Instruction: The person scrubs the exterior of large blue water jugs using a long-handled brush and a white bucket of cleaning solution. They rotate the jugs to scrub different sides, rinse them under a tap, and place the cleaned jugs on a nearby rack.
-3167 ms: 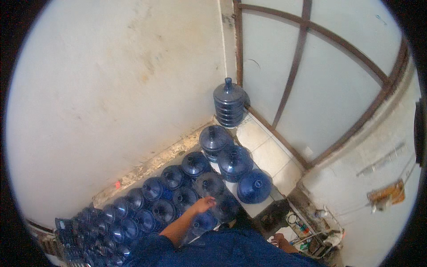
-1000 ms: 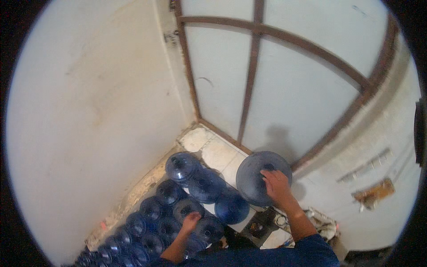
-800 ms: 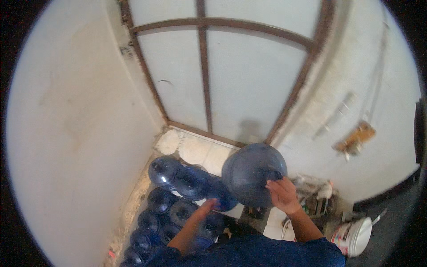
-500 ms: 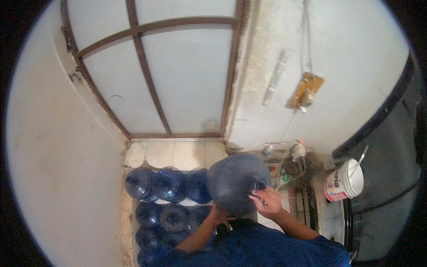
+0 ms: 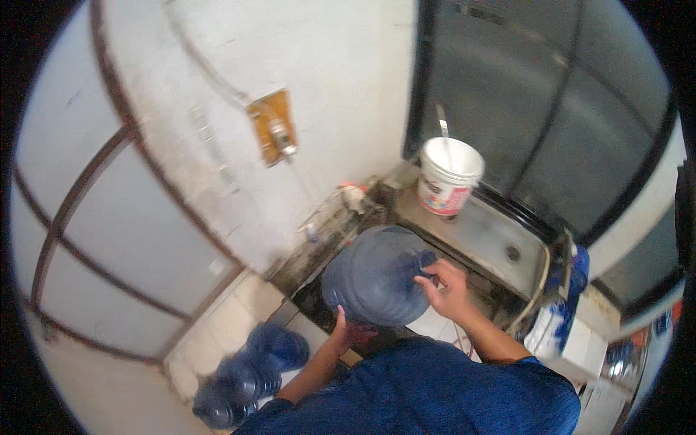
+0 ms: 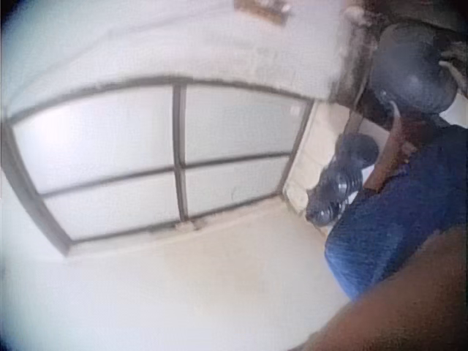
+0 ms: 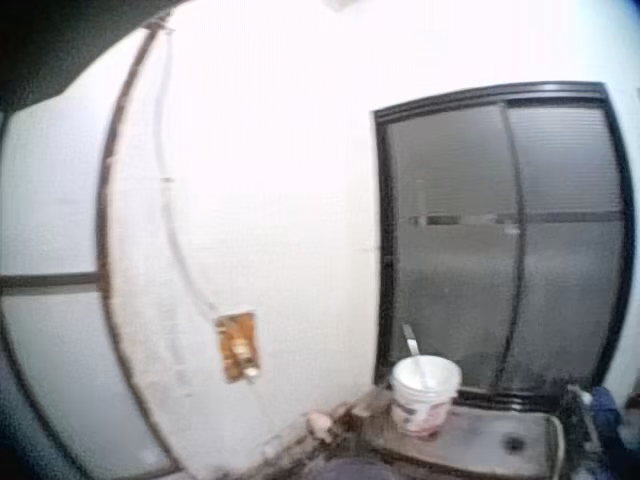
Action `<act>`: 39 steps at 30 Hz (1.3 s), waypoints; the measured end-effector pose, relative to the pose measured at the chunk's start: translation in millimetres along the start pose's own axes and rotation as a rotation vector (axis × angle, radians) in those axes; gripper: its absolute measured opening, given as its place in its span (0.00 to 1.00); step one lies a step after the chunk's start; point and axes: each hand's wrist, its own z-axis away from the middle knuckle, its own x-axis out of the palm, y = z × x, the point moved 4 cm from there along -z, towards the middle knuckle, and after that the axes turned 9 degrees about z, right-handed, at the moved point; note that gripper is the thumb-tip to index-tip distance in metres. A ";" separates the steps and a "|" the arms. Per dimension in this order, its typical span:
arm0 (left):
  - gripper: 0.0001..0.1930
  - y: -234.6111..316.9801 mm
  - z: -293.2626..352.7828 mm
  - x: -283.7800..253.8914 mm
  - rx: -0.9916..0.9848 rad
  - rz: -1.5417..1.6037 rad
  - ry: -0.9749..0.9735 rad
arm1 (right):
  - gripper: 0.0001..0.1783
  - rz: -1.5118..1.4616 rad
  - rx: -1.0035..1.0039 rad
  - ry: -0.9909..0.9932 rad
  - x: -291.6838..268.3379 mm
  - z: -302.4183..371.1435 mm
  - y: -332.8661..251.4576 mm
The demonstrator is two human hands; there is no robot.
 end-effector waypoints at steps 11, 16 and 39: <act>0.55 -46.0 -156.0 205.4 -0.399 -0.211 -0.437 | 0.15 0.441 -0.088 0.227 -157.8 58.7 55.7; 0.28 -53.1 -223.5 316.0 -0.291 0.145 -0.391 | 0.17 0.528 -0.067 0.213 -201.8 80.3 113.0; 0.58 -37.5 -558.0 349.0 -0.509 -0.598 -0.247 | 0.22 0.612 0.188 0.437 -242.7 -30.2 410.3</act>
